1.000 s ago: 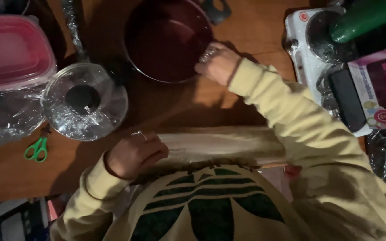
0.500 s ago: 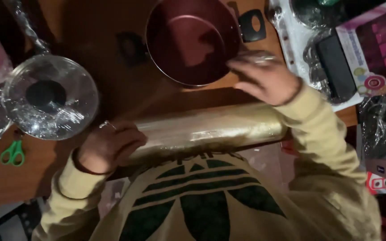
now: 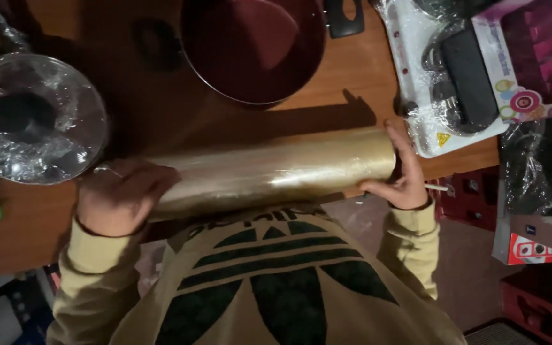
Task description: The person is wrapping kitchen pots with plastic stretch film for storage or transport.
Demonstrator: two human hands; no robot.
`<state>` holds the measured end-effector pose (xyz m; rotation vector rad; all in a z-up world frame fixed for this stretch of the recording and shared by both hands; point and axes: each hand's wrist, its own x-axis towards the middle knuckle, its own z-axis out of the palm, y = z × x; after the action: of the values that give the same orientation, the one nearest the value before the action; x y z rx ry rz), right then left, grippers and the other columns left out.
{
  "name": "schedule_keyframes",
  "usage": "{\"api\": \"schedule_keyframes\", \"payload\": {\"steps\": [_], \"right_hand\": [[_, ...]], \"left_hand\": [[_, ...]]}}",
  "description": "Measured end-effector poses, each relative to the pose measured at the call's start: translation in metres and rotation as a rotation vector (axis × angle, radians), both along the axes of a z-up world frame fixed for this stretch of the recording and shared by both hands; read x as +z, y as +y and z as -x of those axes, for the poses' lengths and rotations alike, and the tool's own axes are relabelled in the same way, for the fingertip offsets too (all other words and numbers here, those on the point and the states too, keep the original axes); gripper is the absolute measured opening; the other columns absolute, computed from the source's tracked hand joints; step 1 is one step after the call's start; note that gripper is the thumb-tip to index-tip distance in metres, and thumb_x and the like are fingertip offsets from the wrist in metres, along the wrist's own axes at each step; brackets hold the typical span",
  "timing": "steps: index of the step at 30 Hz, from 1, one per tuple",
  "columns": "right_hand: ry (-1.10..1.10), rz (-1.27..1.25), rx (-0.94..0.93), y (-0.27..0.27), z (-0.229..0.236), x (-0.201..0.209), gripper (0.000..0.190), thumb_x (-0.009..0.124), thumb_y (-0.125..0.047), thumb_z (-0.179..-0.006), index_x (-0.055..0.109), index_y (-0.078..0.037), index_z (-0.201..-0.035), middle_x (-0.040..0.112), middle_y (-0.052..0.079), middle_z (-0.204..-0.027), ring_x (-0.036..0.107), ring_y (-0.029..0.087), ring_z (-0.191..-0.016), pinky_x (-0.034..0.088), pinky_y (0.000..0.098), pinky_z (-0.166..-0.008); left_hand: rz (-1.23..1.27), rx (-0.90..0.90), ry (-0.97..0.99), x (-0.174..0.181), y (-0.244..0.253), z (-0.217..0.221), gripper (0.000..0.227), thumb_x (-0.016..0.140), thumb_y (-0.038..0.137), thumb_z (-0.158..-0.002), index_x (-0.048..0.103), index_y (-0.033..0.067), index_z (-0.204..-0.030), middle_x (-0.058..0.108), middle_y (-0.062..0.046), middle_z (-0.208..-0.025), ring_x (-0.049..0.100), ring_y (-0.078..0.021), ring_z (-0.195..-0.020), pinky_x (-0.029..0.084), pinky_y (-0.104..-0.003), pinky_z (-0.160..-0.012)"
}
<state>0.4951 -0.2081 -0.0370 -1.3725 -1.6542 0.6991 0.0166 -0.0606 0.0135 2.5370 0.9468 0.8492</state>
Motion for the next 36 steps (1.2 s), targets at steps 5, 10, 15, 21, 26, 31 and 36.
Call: {"api": "schedule_keyframes", "payload": {"steps": [5, 10, 15, 21, 26, 31, 36], "right_hand": [[-0.036, -0.058, -0.130, 0.010, -0.005, -0.013, 0.091, 0.094, -0.021, -0.072, 0.052, -0.004, -0.151, 0.045, 0.018, -0.167, 0.046, 0.033, -0.156, 0.038, 0.0460, -0.130], [0.004, -0.075, -0.090, 0.037, 0.007, 0.007, 0.066, 0.093, -0.015, -0.080, 0.062, -0.005, -0.138, 0.048, 0.019, -0.156, 0.049, 0.031, -0.148, 0.041, 0.0417, -0.125], [0.030, -0.127, -0.152, 0.047, 0.013, -0.006, 0.068, 0.095, -0.016, -0.069, 0.067, -0.004, -0.130, 0.053, 0.016, -0.146, 0.054, 0.028, -0.137, 0.045, 0.0407, -0.118], [0.075, -0.230, -0.226, 0.043, 0.011, -0.021, 0.059, 0.096, -0.015, -0.068, 0.073, -0.001, -0.120, 0.058, 0.013, -0.137, 0.057, 0.025, -0.128, 0.048, 0.0390, -0.114], [0.061, -0.314, -0.273, 0.050, 0.002, -0.030, 0.047, 0.092, -0.011, -0.075, 0.074, 0.001, -0.117, 0.063, 0.014, -0.135, 0.060, 0.027, -0.128, 0.050, 0.0400, -0.116], [-0.036, -0.066, -0.221, 0.057, 0.009, 0.022, 0.040, 0.086, -0.016, -0.087, 0.073, -0.003, -0.122, 0.065, 0.015, -0.136, 0.063, 0.028, -0.128, 0.051, 0.0438, -0.114], [-0.541, -0.169, -0.147, 0.063, 0.020, 0.063, 0.037, 0.088, -0.013, -0.083, 0.077, -0.002, -0.117, 0.066, 0.021, -0.133, 0.051, 0.042, -0.136, 0.031, 0.0550, -0.121]], "left_hand": [[-0.168, -0.079, 0.043, -0.016, -0.004, 0.004, 0.012, 0.077, 0.005, -0.080, 0.080, 0.0072, -0.092, 0.077, -0.008, -0.094, 0.073, -0.0284, -0.083, 0.057, -0.039, -0.071], [0.024, 0.190, -0.160, -0.025, -0.014, -0.003, 0.007, 0.084, 0.012, -0.096, 0.079, 0.0070, -0.098, 0.073, -0.007, -0.093, 0.068, -0.0222, -0.081, 0.054, -0.032, -0.075], [0.062, 0.241, -0.186, -0.031, -0.020, -0.003, 0.007, 0.084, 0.012, -0.095, 0.078, 0.0080, -0.096, 0.074, -0.006, -0.091, 0.067, -0.0210, -0.077, 0.054, -0.032, -0.071], [-0.054, 0.213, -0.144, -0.057, 0.011, 0.000, 0.011, 0.087, 0.013, -0.093, 0.081, 0.0089, -0.100, 0.070, -0.008, -0.089, 0.065, -0.0194, -0.072, 0.055, -0.032, -0.067], [-0.062, 0.185, -0.073, -0.046, 0.028, -0.011, 0.014, 0.091, 0.011, -0.093, 0.079, 0.0081, -0.098, 0.068, -0.008, -0.086, 0.064, -0.0184, -0.066, 0.053, -0.032, -0.061], [-0.068, 0.164, -0.169, -0.049, 0.029, -0.010, 0.012, 0.088, 0.009, -0.099, 0.080, 0.0081, -0.108, 0.070, -0.010, -0.098, 0.069, -0.0226, -0.083, 0.058, -0.033, -0.075], [-0.022, 0.173, -0.166, -0.043, 0.027, -0.012, 0.011, 0.086, 0.008, -0.099, 0.079, 0.0070, -0.108, 0.071, -0.009, -0.100, 0.070, -0.0223, -0.086, 0.058, -0.033, -0.078]]}}
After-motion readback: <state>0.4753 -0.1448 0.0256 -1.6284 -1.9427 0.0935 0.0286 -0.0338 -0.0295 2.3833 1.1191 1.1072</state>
